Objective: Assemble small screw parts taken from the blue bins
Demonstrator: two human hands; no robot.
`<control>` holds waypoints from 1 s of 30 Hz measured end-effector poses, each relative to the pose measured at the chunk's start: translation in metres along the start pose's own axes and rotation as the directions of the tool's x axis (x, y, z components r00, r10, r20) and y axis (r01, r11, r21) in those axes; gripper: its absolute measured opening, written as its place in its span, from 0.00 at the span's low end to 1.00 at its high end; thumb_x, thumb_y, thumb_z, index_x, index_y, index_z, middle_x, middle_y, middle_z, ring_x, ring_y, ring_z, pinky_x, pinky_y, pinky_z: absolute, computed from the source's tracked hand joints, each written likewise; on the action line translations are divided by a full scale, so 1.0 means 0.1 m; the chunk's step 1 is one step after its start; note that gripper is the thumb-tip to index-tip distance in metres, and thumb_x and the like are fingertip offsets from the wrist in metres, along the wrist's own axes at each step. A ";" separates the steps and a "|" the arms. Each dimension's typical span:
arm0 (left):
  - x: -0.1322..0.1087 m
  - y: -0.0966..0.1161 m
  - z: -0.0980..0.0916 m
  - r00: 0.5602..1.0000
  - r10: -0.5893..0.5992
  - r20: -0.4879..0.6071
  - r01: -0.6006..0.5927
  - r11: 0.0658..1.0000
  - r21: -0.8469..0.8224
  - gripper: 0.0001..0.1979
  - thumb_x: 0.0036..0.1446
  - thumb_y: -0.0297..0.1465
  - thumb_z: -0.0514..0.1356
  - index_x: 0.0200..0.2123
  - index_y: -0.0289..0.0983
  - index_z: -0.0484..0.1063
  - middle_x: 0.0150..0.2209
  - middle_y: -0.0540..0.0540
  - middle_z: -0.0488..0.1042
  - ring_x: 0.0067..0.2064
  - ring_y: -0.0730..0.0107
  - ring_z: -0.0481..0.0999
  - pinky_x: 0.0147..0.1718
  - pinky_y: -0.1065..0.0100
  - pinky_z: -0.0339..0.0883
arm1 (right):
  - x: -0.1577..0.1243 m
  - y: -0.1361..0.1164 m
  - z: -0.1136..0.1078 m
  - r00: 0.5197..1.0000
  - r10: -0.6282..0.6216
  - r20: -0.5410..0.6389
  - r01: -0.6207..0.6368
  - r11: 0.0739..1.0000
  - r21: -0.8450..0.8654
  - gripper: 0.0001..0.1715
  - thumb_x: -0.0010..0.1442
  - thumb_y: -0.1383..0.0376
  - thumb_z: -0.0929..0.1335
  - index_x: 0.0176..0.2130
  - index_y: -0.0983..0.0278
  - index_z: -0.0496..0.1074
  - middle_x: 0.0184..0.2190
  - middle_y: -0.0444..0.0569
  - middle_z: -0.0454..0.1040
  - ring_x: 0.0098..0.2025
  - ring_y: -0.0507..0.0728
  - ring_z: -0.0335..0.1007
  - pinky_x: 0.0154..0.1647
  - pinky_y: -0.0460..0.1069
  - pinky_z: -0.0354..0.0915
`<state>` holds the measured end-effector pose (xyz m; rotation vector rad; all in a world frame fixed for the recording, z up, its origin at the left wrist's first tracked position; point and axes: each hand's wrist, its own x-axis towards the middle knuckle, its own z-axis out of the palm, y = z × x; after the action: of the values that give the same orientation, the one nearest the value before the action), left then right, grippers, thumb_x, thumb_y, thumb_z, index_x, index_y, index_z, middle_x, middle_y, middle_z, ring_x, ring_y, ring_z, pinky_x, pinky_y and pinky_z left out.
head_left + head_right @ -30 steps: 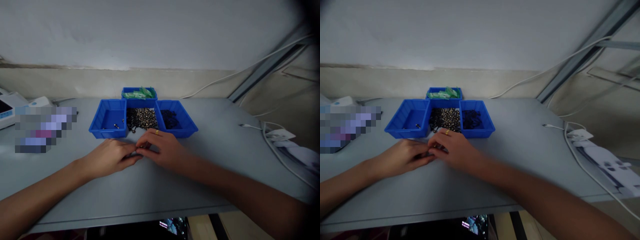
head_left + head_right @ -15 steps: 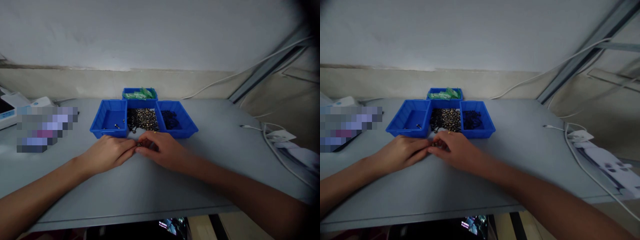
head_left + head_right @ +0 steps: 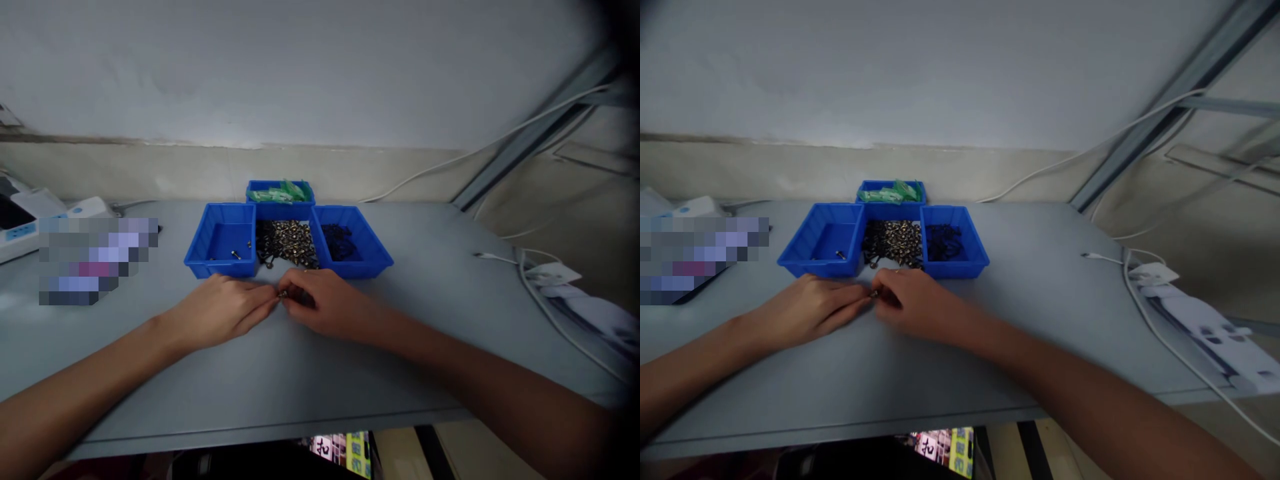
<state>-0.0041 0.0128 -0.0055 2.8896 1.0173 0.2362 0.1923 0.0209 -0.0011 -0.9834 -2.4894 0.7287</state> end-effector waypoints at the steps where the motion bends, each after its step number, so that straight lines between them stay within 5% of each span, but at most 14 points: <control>1: 0.00 0.00 0.01 1.000 0.005 -0.007 -0.005 1.000 -0.003 0.13 0.61 0.33 0.45 0.31 0.37 0.65 0.27 0.52 0.70 0.27 0.73 0.69 0.25 0.71 0.57 | 0.00 0.00 0.00 1.000 0.003 0.005 -0.003 1.000 0.014 0.07 0.55 0.63 0.63 0.34 0.64 0.65 0.25 0.42 0.68 0.27 0.49 0.62 0.27 0.45 0.55; 4: 0.00 -0.01 0.02 0.999 0.023 -0.025 -0.023 1.000 -0.002 0.13 0.60 0.34 0.46 0.30 0.36 0.66 0.26 0.51 0.70 0.26 0.74 0.69 0.24 0.71 0.56 | 0.01 0.01 -0.01 0.999 -0.012 0.040 0.012 1.000 0.012 0.12 0.57 0.58 0.61 0.33 0.64 0.65 0.26 0.43 0.68 0.28 0.50 0.62 0.28 0.45 0.55; 8: 0.00 0.01 0.01 0.999 0.030 -0.012 -0.030 1.000 -0.004 0.14 0.61 0.33 0.45 0.29 0.36 0.66 0.26 0.51 0.69 0.26 0.74 0.68 0.25 0.71 0.57 | 0.01 0.03 0.00 0.995 -0.065 0.074 0.070 0.995 -0.070 0.12 0.59 0.64 0.58 0.27 0.64 0.63 0.24 0.43 0.66 0.27 0.50 0.61 0.27 0.46 0.54; 12: 0.00 0.01 0.00 0.999 0.032 0.026 -0.032 0.999 -0.014 0.12 0.61 0.32 0.45 0.31 0.37 0.66 0.27 0.52 0.69 0.28 0.74 0.69 0.27 0.72 0.58 | 0.00 0.04 0.00 0.997 -0.051 0.064 0.053 0.998 -0.023 0.04 0.57 0.67 0.60 0.33 0.64 0.63 0.26 0.43 0.67 0.28 0.50 0.62 0.28 0.45 0.55; 15: -0.01 -0.01 0.01 0.999 0.029 0.019 -0.029 0.999 -0.019 0.13 0.61 0.33 0.45 0.31 0.37 0.66 0.27 0.52 0.69 0.27 0.75 0.68 0.26 0.72 0.57 | 0.00 0.03 -0.02 0.997 -0.031 0.064 0.029 0.999 0.024 0.09 0.57 0.62 0.61 0.37 0.64 0.63 0.27 0.43 0.68 0.29 0.50 0.62 0.29 0.45 0.55; 19: -0.01 -0.02 0.01 1.000 0.018 -0.007 -0.018 1.000 -0.001 0.15 0.61 0.33 0.44 0.28 0.36 0.65 0.26 0.51 0.68 0.26 0.74 0.67 0.25 0.71 0.56 | 0.01 0.01 -0.05 0.994 -0.037 0.099 0.041 0.998 -0.039 0.14 0.61 0.60 0.57 0.31 0.64 0.64 0.26 0.44 0.66 0.29 0.50 0.62 0.29 0.46 0.55; 24: 0.00 0.01 -0.01 0.999 0.036 0.021 -0.035 0.999 -0.008 0.13 0.61 0.32 0.45 0.30 0.37 0.66 0.26 0.51 0.68 0.27 0.74 0.67 0.27 0.70 0.57 | 0.00 0.02 -0.01 0.997 -0.040 0.072 0.042 0.999 -0.022 0.04 0.57 0.66 0.59 0.33 0.64 0.62 0.26 0.42 0.66 0.27 0.49 0.61 0.28 0.45 0.55; 30: 0.00 -0.01 -0.02 0.999 0.031 0.024 -0.031 0.999 -0.030 0.13 0.60 0.31 0.45 0.29 0.36 0.66 0.26 0.51 0.68 0.26 0.75 0.67 0.25 0.71 0.57 | -0.01 0.02 -0.03 0.997 -0.021 0.078 0.020 1.000 0.020 0.10 0.58 0.60 0.59 0.37 0.64 0.62 0.28 0.43 0.67 0.29 0.50 0.62 0.29 0.46 0.56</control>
<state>-0.0049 0.0137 -0.0041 2.8764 0.9578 0.2156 0.1957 0.0226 0.0001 -0.9380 -2.5506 0.7974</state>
